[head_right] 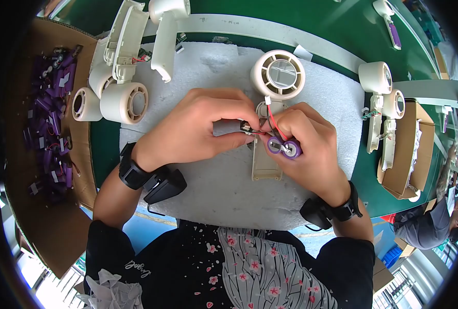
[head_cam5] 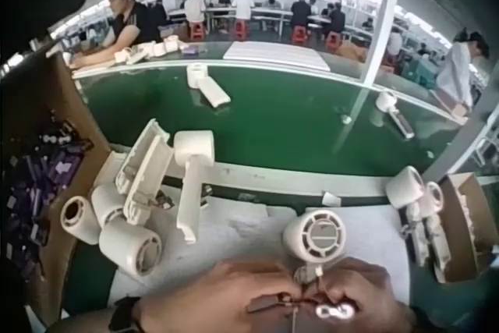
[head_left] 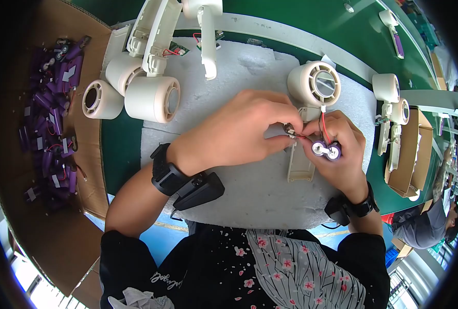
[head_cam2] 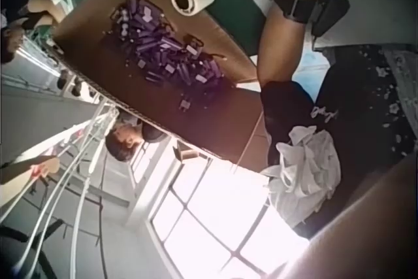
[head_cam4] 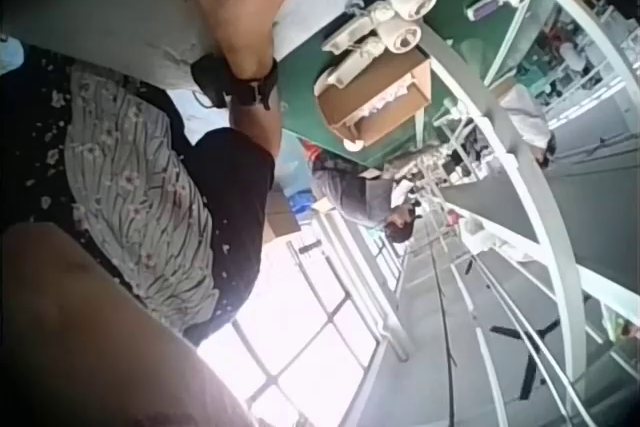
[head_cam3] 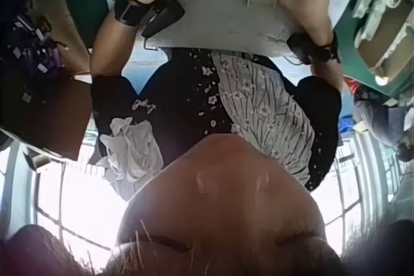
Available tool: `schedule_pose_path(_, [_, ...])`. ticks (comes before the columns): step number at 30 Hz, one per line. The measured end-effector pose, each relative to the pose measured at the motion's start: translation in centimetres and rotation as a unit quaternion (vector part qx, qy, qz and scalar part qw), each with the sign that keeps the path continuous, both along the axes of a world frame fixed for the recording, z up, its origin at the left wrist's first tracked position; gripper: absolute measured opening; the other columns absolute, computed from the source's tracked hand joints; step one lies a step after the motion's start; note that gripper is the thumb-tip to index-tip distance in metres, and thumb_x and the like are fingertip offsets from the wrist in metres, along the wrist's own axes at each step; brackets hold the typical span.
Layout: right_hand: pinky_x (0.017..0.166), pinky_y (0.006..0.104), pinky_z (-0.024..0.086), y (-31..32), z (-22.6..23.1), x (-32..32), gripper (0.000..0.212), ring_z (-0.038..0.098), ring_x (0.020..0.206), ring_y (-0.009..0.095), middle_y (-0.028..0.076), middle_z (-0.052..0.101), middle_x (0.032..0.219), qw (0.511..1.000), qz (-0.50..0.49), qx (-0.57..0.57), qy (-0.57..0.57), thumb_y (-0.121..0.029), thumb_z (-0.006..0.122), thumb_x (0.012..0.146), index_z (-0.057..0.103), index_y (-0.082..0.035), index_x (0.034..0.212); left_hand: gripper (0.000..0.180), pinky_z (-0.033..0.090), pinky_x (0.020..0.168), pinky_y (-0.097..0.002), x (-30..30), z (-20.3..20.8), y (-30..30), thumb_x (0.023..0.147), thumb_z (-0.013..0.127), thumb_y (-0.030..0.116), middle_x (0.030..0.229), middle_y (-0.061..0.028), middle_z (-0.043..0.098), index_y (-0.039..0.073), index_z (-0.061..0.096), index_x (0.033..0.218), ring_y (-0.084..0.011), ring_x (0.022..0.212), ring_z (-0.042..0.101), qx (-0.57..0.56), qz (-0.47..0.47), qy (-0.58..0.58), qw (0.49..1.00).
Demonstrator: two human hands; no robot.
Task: The person connects a circuit board to a battery pack by hand and fits them into a fan housing before setting it aside. They then move a cardboard box and repeat the process with another set of components.
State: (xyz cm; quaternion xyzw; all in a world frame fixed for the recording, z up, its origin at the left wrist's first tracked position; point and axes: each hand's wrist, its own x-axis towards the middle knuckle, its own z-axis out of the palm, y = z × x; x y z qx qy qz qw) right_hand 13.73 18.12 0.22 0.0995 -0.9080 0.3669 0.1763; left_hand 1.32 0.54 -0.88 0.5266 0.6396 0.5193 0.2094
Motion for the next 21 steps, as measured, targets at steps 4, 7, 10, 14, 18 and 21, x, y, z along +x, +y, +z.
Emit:
schedule_pose_path(4, [0.064,0.0278,0.048,0.1,0.1,0.1,0.034,0.061,0.073,0.019,0.006,0.066,0.081,1.000,-0.004,-0.006,-0.023,0.006,0.079,0.064,0.054,-0.006,0.084,0.024,0.051,0.066,-0.0309,-0.1,0.1,-0.1,0.073,0.073,-0.002,0.087,-0.0068,0.064,0.005,0.066,0.094,-0.0230,0.076,0.063,-0.015,0.001,-0.003,1.000])
schedule_pose_path(7, [0.061,0.0291,0.048,0.0,0.2,0.1,0.033,0.060,0.071,0.020,0.006,0.064,0.077,0.999,-0.011,-0.003,-0.034,0.004,0.079,0.065,0.053,-0.006,0.082,0.022,0.051,0.065,-0.0323,-0.1,0.3,0.0,0.073,0.073,0.000,0.084,-0.0081,0.064,0.005,0.066,0.092,-0.0250,0.074,0.063,-0.028,0.003,-0.013,1.000])
schedule_pose_path(10, [0.057,0.0320,0.048,-0.1,0.3,0.0,0.034,0.060,0.068,0.023,0.004,0.060,0.071,0.999,-0.023,0.000,-0.039,0.000,0.080,0.065,0.049,-0.007,0.077,0.017,0.050,0.066,-0.0367,-0.2,0.8,0.0,0.072,0.072,0.003,0.081,-0.0110,0.065,0.004,0.065,0.088,-0.0300,0.074,0.063,-0.041,0.006,-0.030,0.999])
schedule_pose_path(14, [0.057,0.0322,0.047,-0.1,0.4,0.0,0.034,0.060,0.068,0.023,0.005,0.059,0.071,0.999,-0.023,0.004,-0.035,0.000,0.080,0.065,0.049,-0.007,0.078,0.018,0.050,0.066,-0.0370,-0.2,0.9,-0.2,0.071,0.073,0.002,0.079,-0.0110,0.064,0.005,0.068,0.089,-0.0301,0.072,0.063,-0.046,-0.001,-0.040,0.998])
schedule_pose_path(18, [0.058,0.0322,0.048,-0.1,0.4,-0.1,0.034,0.060,0.068,0.023,0.005,0.059,0.072,0.999,-0.018,-0.002,-0.034,0.001,0.079,0.065,0.049,-0.007,0.078,0.024,0.047,0.058,-0.0278,-0.3,0.0,-0.2,0.072,0.069,-0.006,0.087,-0.0060,0.064,0.009,0.071,0.092,-0.0190,0.068,0.060,0.008,0.000,0.023,1.000])
schedule_pose_path(21, [0.059,0.0319,0.048,0.1,0.1,-0.1,0.034,0.061,0.070,0.023,0.004,0.062,0.073,1.000,-0.002,-0.005,-0.028,0.002,0.079,0.065,0.051,-0.007,0.082,0.026,0.046,0.059,-0.0277,-0.3,-0.4,-0.4,0.071,0.066,-0.008,0.089,-0.0063,0.062,0.010,0.073,0.088,-0.0192,0.071,0.059,0.024,0.039,0.038,0.998])
